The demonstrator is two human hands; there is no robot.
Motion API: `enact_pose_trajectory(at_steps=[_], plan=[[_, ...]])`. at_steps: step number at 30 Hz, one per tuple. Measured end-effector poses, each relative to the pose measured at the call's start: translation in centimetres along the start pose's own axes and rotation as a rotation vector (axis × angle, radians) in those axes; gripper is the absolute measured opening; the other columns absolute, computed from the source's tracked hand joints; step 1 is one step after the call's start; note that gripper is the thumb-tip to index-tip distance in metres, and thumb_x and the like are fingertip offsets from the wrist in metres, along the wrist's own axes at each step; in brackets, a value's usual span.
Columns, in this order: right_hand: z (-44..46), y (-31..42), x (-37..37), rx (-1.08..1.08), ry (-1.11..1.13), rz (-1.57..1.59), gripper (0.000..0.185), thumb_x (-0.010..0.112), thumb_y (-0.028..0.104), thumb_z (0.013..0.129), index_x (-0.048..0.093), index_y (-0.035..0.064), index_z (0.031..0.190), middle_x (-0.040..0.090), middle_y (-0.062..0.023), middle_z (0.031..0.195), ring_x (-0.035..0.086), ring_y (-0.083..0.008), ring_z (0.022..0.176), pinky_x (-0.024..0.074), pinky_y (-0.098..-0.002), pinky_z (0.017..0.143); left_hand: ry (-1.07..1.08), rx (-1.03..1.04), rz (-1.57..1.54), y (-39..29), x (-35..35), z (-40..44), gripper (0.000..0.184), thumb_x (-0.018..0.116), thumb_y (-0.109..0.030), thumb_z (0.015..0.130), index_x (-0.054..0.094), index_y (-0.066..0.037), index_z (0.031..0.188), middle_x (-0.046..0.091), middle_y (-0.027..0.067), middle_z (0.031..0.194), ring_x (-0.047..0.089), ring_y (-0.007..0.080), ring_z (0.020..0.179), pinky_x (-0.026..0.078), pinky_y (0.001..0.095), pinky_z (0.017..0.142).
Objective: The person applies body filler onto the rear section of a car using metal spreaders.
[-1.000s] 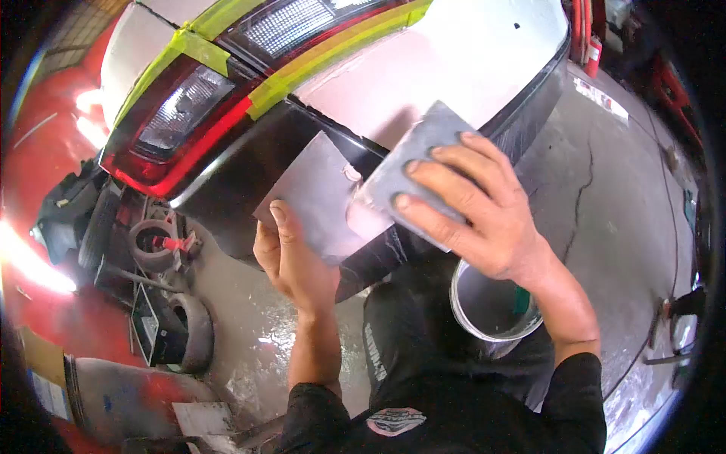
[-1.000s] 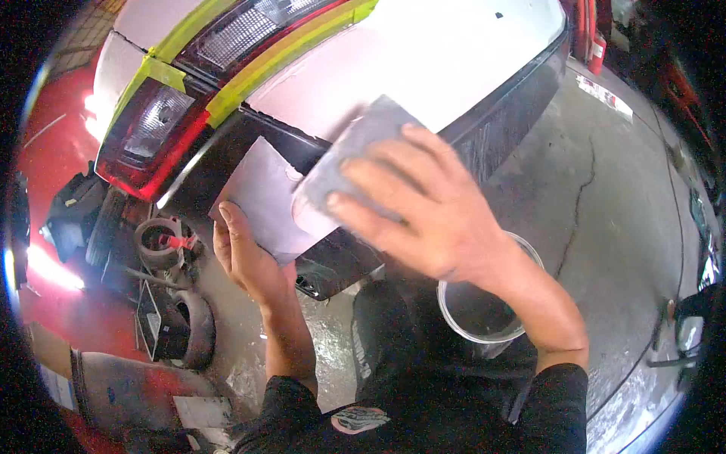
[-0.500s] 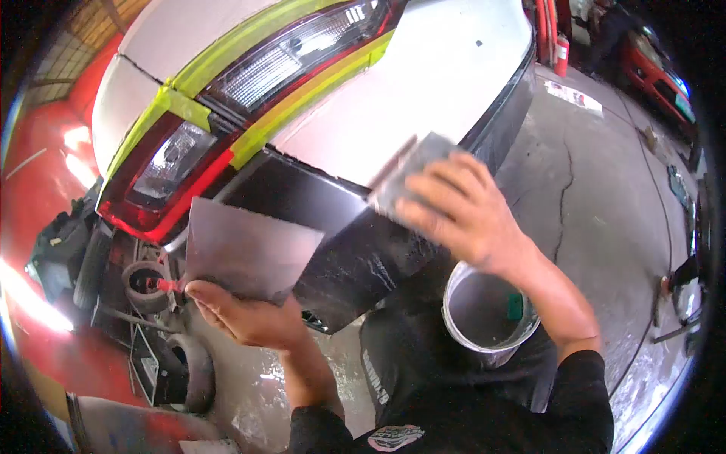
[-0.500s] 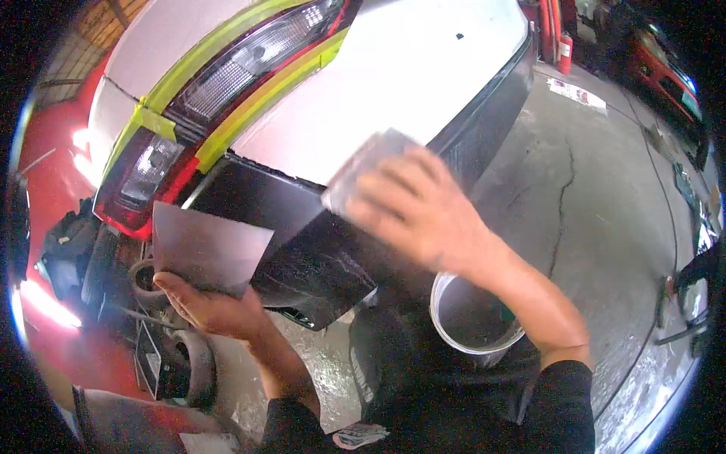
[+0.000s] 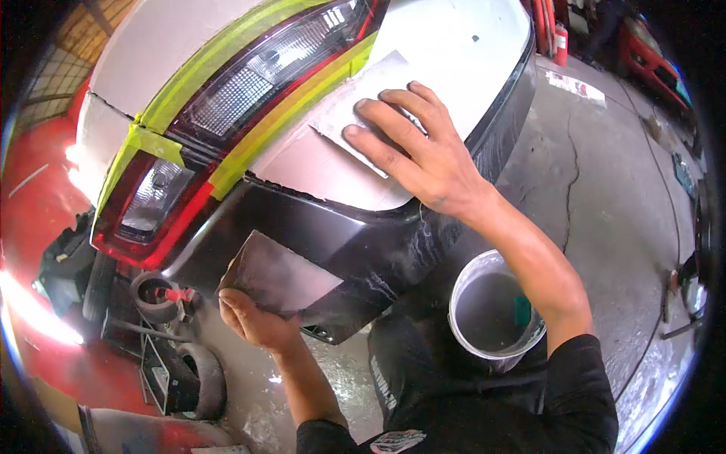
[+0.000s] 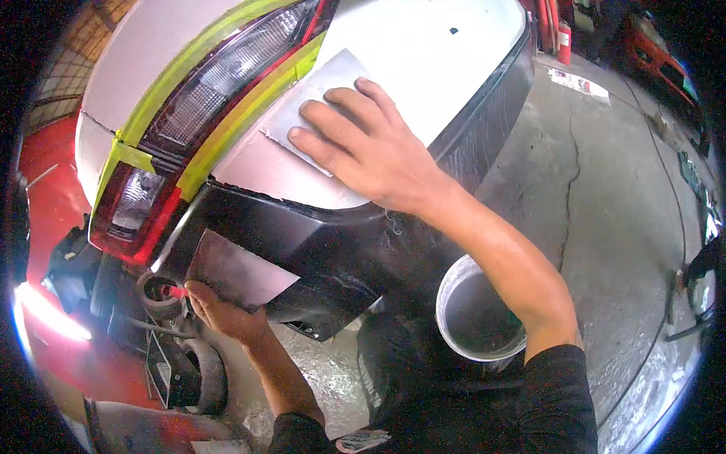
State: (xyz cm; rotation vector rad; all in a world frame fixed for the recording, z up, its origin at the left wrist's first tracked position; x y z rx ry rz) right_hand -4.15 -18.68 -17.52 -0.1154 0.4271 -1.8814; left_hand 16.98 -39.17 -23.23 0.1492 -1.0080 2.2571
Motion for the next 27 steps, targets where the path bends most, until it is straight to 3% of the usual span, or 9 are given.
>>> enact_pose_trajectory(at_steps=[13,22,27], plan=[[-3.0,0.2,0.3,0.048,0.145,0.088,0.043,0.059,0.015,0.084,0.063,0.0087,0.126,0.059,-0.0095,0.127,0.057,-0.0312,0.116,0.0438,-0.0555,0.105,-0.178,-0.007,0.119,-0.4,-0.2,-0.6,0.055,0.047,-0.05,0.108,0.064,0.001,0.119,0.067,0.0102,0.108,0.066,0.0201,0.094,0.056,0.0359,0.083],[-5.0,0.0,-3.1,0.108,0.426,0.133,0.04,0.063,0.014,0.081,0.066,0.0104,0.121,0.061,-0.0083,0.128,0.058,-0.0296,0.117,0.0427,-0.0564,0.106,-0.243,-0.057,0.085,0.0,-0.9,-0.5,0.051,0.051,-0.047,0.108,0.063,0.002,0.116,0.066,0.0099,0.107,0.066,0.0198,0.092,0.056,0.0363,0.079],[-3.3,-0.7,-4.0,0.081,0.214,0.028,0.041,0.061,0.015,0.083,0.065,0.0102,0.123,0.06,-0.0101,0.124,0.058,-0.0303,0.116,0.0449,-0.0559,0.104,-0.154,-0.021,0.049,0.9,-1.6,0.0,0.05,0.053,-0.045,0.107,0.064,0.003,0.114,0.067,0.011,0.105,0.066,0.0203,0.09,0.056,0.036,0.078]])
Point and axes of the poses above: each hand's wrist, its own z-axis towards the middle knuckle, its own x-axis out of the palm, y = z × x, the point moved 8 cm from there along z, towards the middle knuckle
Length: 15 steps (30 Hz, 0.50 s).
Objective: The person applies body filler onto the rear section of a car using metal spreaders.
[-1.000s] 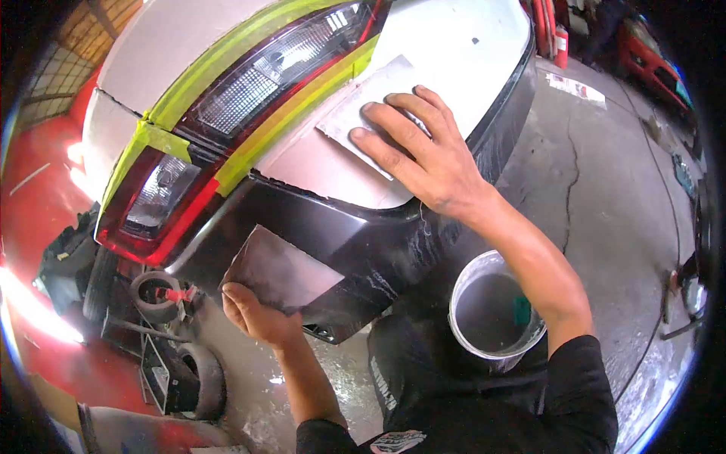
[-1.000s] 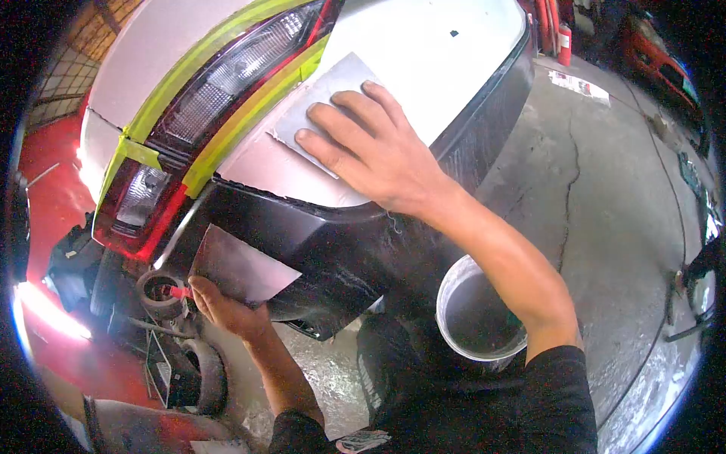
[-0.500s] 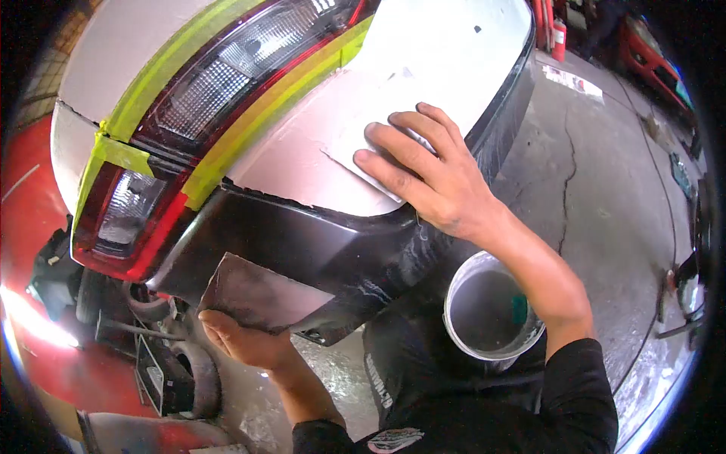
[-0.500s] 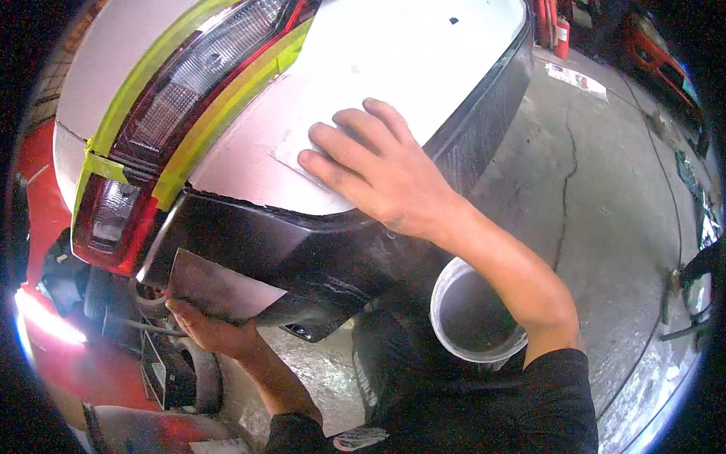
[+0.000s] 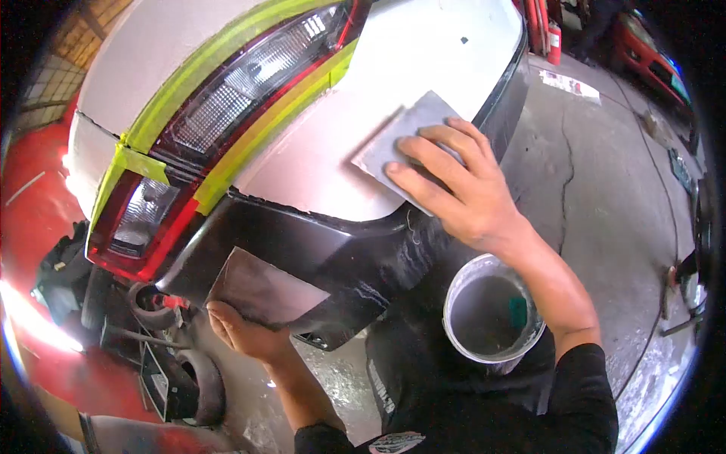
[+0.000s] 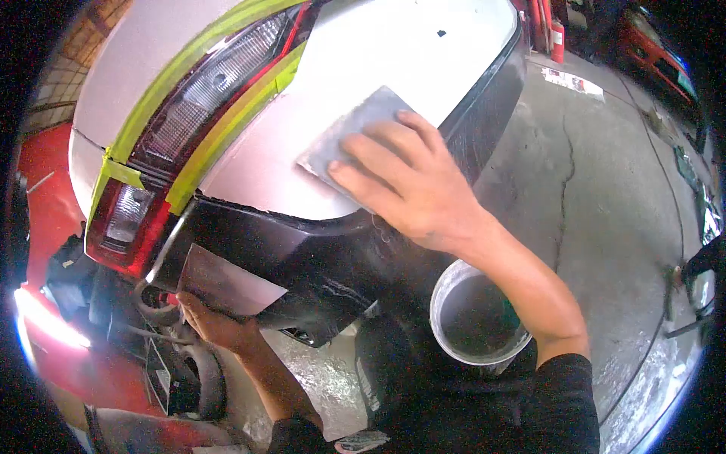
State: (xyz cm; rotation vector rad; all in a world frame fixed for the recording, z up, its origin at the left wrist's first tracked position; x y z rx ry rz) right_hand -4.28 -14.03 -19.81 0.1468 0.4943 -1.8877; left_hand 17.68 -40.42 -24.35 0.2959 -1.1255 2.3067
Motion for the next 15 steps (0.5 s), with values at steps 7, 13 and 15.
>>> enact_pose_trajectory(at_steps=[7,13,15], plan=[[2.9,-0.6,2.8,-0.086,-0.199,-0.032,0.044,0.059,0.016,0.085,0.062,0.0089,0.128,0.058,-0.0118,0.127,0.057,-0.0335,0.115,0.0468,-0.0565,0.102,0.05,-0.001,0.056,-0.5,0.8,-0.2,0.054,0.051,-0.047,0.107,0.065,0.004,0.117,0.069,0.0139,0.105,0.068,0.0236,0.091,0.058,0.0377,0.08],[3.5,-1.6,3.8,-0.134,-0.228,-0.004,0.043,0.059,0.016,0.085,0.062,0.006,0.127,0.058,-0.0132,0.129,0.057,-0.0347,0.115,0.0465,-0.0572,0.102,0.093,0.055,0.066,-1.2,1.4,-0.5,0.055,0.049,-0.048,0.108,0.065,0.003,0.118,0.069,0.0145,0.106,0.069,0.0248,0.094,0.059,0.0391,0.081],[3.5,-1.6,3.9,-0.125,-0.209,0.018,0.043,0.059,0.015,0.085,0.063,0.0054,0.126,0.058,-0.0133,0.13,0.057,-0.0349,0.114,0.0463,-0.0575,0.102,0.05,0.02,0.014,-0.9,0.9,-0.5,0.055,0.049,-0.048,0.108,0.064,0.003,0.119,0.069,0.014,0.107,0.069,0.0245,0.093,0.059,0.0391,0.081]])
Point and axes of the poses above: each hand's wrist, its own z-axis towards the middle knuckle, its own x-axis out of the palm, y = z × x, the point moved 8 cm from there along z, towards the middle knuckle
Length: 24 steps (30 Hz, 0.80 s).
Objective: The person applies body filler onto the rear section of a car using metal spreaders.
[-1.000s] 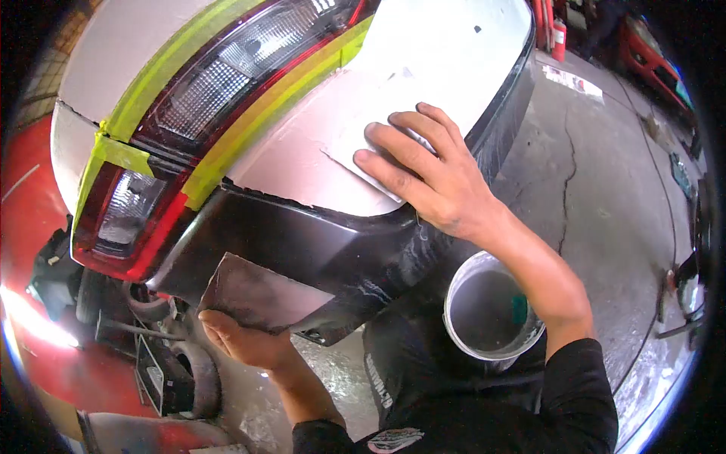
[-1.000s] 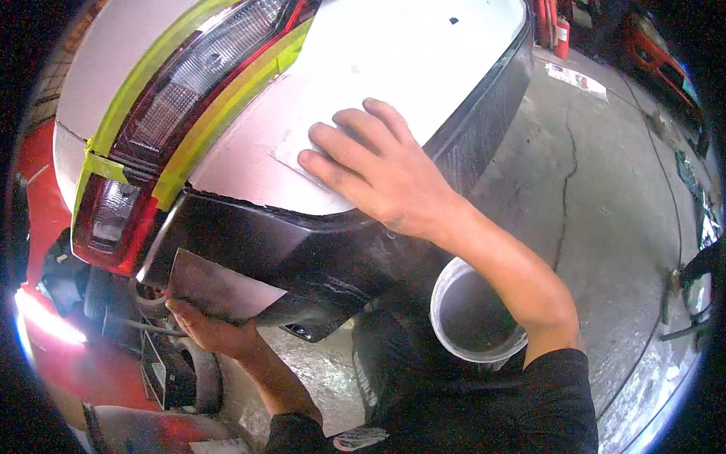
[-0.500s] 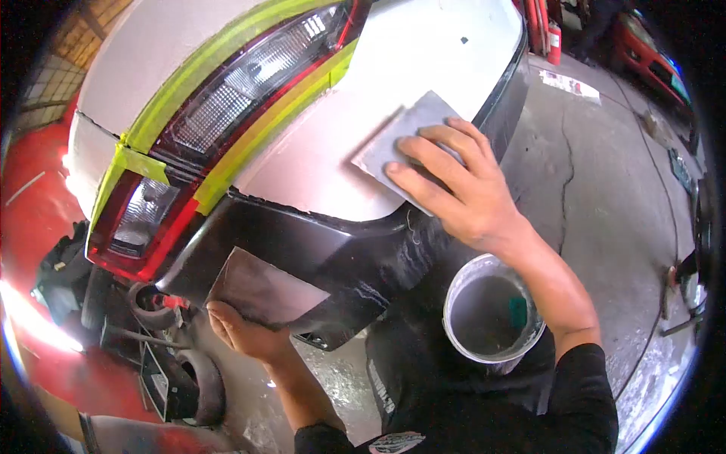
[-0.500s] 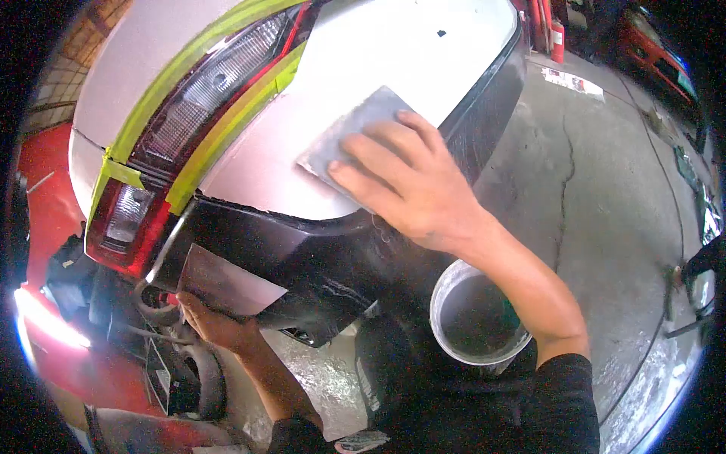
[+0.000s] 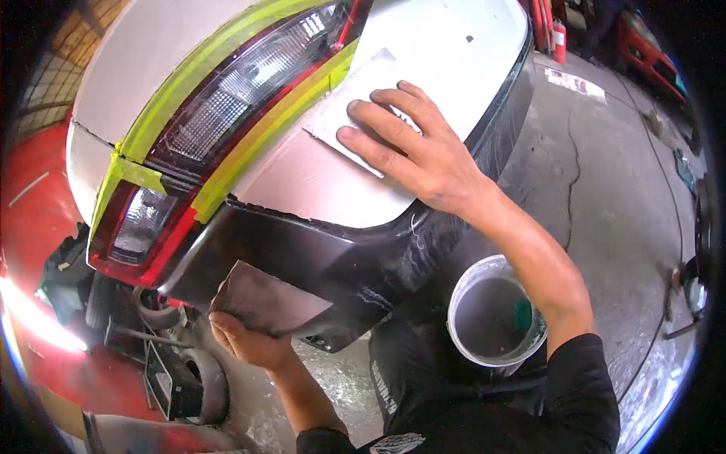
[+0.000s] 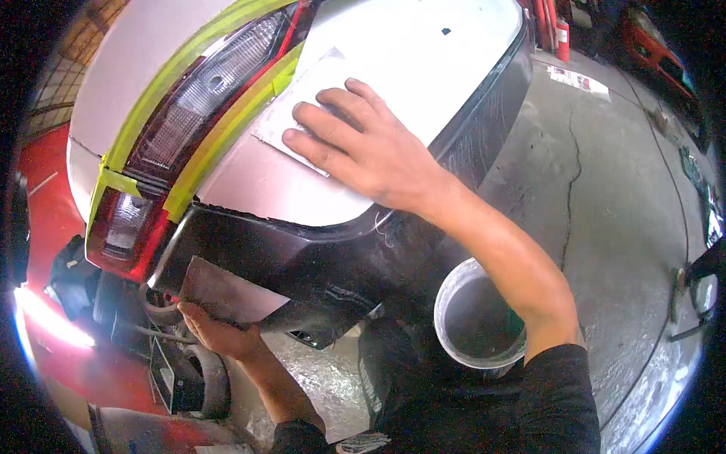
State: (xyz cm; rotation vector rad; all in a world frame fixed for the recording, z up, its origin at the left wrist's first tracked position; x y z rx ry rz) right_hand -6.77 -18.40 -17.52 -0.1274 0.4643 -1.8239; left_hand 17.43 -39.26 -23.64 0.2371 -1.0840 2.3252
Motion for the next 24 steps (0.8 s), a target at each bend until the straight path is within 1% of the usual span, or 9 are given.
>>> enact_pose_trajectory(at_steps=[1,4,7,10,13,16,19,22,24], plan=[[-0.2,0.0,0.1,0.003,0.016,0.003,0.043,0.059,0.015,0.085,0.063,0.0056,0.126,0.058,-0.0131,0.13,0.057,-0.0349,0.115,0.0462,-0.0576,0.102,-0.022,-0.019,-0.025,0.3,-0.2,-0.1,0.055,0.049,-0.049,0.108,0.064,0.002,0.119,0.069,0.0138,0.108,0.069,0.0244,0.093,0.059,0.0392,0.08],[-1.2,0.0,0.1,0.017,0.057,0.021,0.042,0.059,0.015,0.086,0.063,0.0061,0.126,0.058,-0.0125,0.13,0.058,-0.0347,0.115,0.0458,-0.058,0.103,0.049,0.116,0.158,-0.3,-0.5,0.0,0.054,0.049,-0.05,0.107,0.063,0.001,0.12,0.068,0.0129,0.108,0.068,0.0242,0.092,0.06,0.0392,0.08],[-2.5,-0.2,0.0,0.053,0.089,0.059,0.041,0.059,0.015,0.086,0.063,0.0068,0.126,0.058,-0.0117,0.13,0.057,-0.0344,0.116,0.0453,-0.0584,0.105,-0.016,-0.022,0.034,0.7,-0.8,0.0,0.06,0.046,-0.053,0.107,0.057,0.0,0.134,0.062,0.0126,0.129,0.062,0.0271,0.115,0.053,0.0444,0.097],[-3.5,-0.2,-0.1,0.081,0.118,0.08,0.041,0.059,0.015,0.086,0.062,0.0075,0.126,0.059,-0.0112,0.13,0.057,-0.0338,0.118,0.0446,-0.0584,0.106,-0.15,-0.076,0.104,0.2,-0.7,-0.6,0.061,0.045,-0.052,0.107,0.056,0.0,0.137,0.06,0.0133,0.136,0.059,0.0279,0.122,0.05,0.0446,0.102],[-4.5,-0.1,-0.6,0.114,0.165,0.088,0.041,0.059,0.013,0.085,0.062,0.0082,0.126,0.059,-0.011,0.131,0.057,-0.0329,0.119,0.0437,-0.0574,0.107,-0.086,-0.012,0.089,0.0,-0.5,-0.3,0.06,0.044,-0.052,0.108,0.056,0.0,0.138,0.06,0.0139,0.135,0.059,0.0279,0.123,0.049,0.0438,0.104],[-5.4,-0.1,-1.3,0.14,0.215,0.087,0.041,0.059,0.012,0.084,0.063,0.009,0.125,0.059,-0.0104,0.131,0.057,-0.0321,0.119,0.0429,-0.056,0.108,-0.121,0.015,0.165,-1.4,1.1,-0.7,0.055,0.046,-0.053,0.108,0.062,-0.002,0.12,0.064,0.0078,0.109,0.064,0.0199,0.098,0.056,0.0366,0.082],[-6.1,0.0,-2.4,0.153,0.264,0.082,0.04,0.059,0.011,0.084,0.064,0.0094,0.124,0.06,-0.0097,0.129,0.057,-0.0316,0.118,0.0434,-0.0548,0.108,-0.068,0.002,0.112,-1.1,1.3,-0.4,0.054,0.049,-0.053,0.107,0.063,-0.002,0.118,0.064,0.0067,0.106,0.064,0.0198,0.097,0.055,0.0364,0.082],[-5.7,-0.2,-3.7,0.153,0.267,0.063,0.039,0.059,0.011,0.084,0.065,0.0098,0.123,0.061,-0.0092,0.126,0.057,-0.0312,0.118,0.0452,-0.0537,0.106,-0.118,-0.052,0.066,0.6,-1.0,0.0,0.057,0.045,-0.049,0.108,0.057,0.0,0.135,0.062,0.0131,0.129,0.059,0.0257,0.119,0.05,0.042,0.102],[-5.6,-0.6,-3.9,0.158,0.21,0.035,0.039,0.059,0.011,0.084,0.065,0.0101,0.123,0.062,-0.0091,0.124,0.057,-0.031,0.118,0.0467,-0.053,0.104,-0.058,-0.054,0.047,1.2,-1.4,0.3,0.056,0.046,-0.048,0.108,0.057,0.0,0.135,0.062,0.0125,0.127,0.06,0.0256,0.117,0.05,0.0418,0.1]])
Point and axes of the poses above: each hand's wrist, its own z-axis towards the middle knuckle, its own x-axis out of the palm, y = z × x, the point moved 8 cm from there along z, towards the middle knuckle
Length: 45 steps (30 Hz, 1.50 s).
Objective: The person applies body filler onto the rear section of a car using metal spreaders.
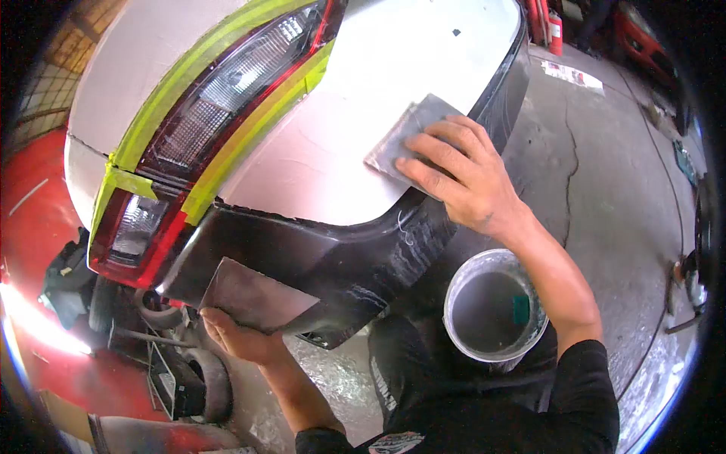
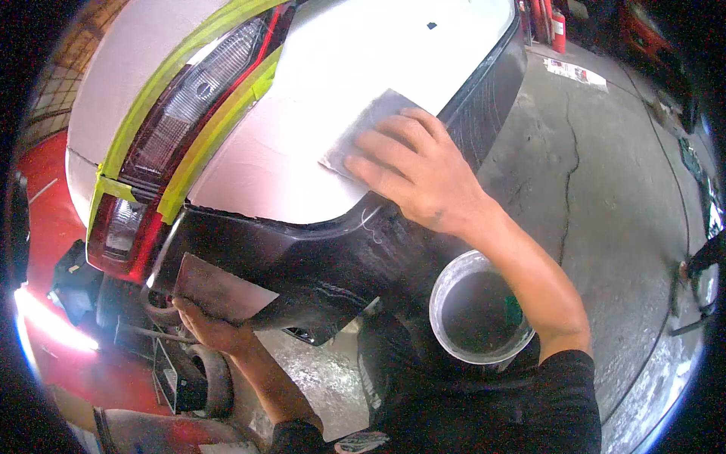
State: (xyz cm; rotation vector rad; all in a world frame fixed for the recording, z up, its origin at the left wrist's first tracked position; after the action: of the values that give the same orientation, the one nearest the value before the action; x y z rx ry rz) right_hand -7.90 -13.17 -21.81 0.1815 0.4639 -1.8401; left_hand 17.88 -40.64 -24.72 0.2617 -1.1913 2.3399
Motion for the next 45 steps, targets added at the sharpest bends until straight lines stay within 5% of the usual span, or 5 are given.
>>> enact_pose_trajectory(at_steps=[18,28,31,45], plan=[[5.5,-0.3,2.3,-0.252,-0.239,-0.038,0.045,0.059,0.015,0.085,0.061,0.0056,0.129,0.058,-0.0142,0.13,0.057,-0.0359,0.117,0.0474,-0.0548,0.101,0.121,0.002,-0.004,-0.2,0.6,0.2,0.059,0.047,-0.053,0.107,0.06,-0.001,0.132,0.064,0.0115,0.125,0.061,0.0255,0.116,0.052,0.0421,0.098],[3.3,-1.6,3.6,-0.172,-0.117,0.044,0.045,0.06,0.013,0.085,0.063,0.0078,0.129,0.059,-0.0127,0.133,0.058,-0.0362,0.119,0.0466,-0.0573,0.106,0.02,0.026,0.015,-0.7,0.2,0.0,0.063,0.045,-0.053,0.107,0.052,-0.002,0.144,0.059,0.0134,0.137,0.058,0.0278,0.124,0.046,0.0445,0.107],[2.4,-2.0,3.5,-0.112,-0.078,0.071,0.048,0.064,0.011,0.082,0.067,0.0082,0.13,0.062,-0.0122,0.133,0.059,-0.0359,0.121,0.0479,-0.0569,0.108,-0.056,0.108,0.057,-1.8,1.4,-0.7,0.055,0.047,-0.054,0.106,0.065,-0.002,0.114,0.065,0.0095,0.107,0.064,0.021,0.095,0.055,0.0382,0.086],[-1.2,-1.9,0.4,-0.063,0.035,0.004,0.049,0.063,0.014,0.078,0.064,0.0107,0.127,0.061,-0.0096,0.131,0.057,-0.032,0.121,0.0439,-0.0544,0.107,0.101,0.046,-0.017,-1.3,1.3,-0.1,0.054,0.053,-0.051,0.105,0.062,0.001,0.12,0.067,0.0118,0.111,0.067,0.0238,0.099,0.058,0.0397,0.085]])
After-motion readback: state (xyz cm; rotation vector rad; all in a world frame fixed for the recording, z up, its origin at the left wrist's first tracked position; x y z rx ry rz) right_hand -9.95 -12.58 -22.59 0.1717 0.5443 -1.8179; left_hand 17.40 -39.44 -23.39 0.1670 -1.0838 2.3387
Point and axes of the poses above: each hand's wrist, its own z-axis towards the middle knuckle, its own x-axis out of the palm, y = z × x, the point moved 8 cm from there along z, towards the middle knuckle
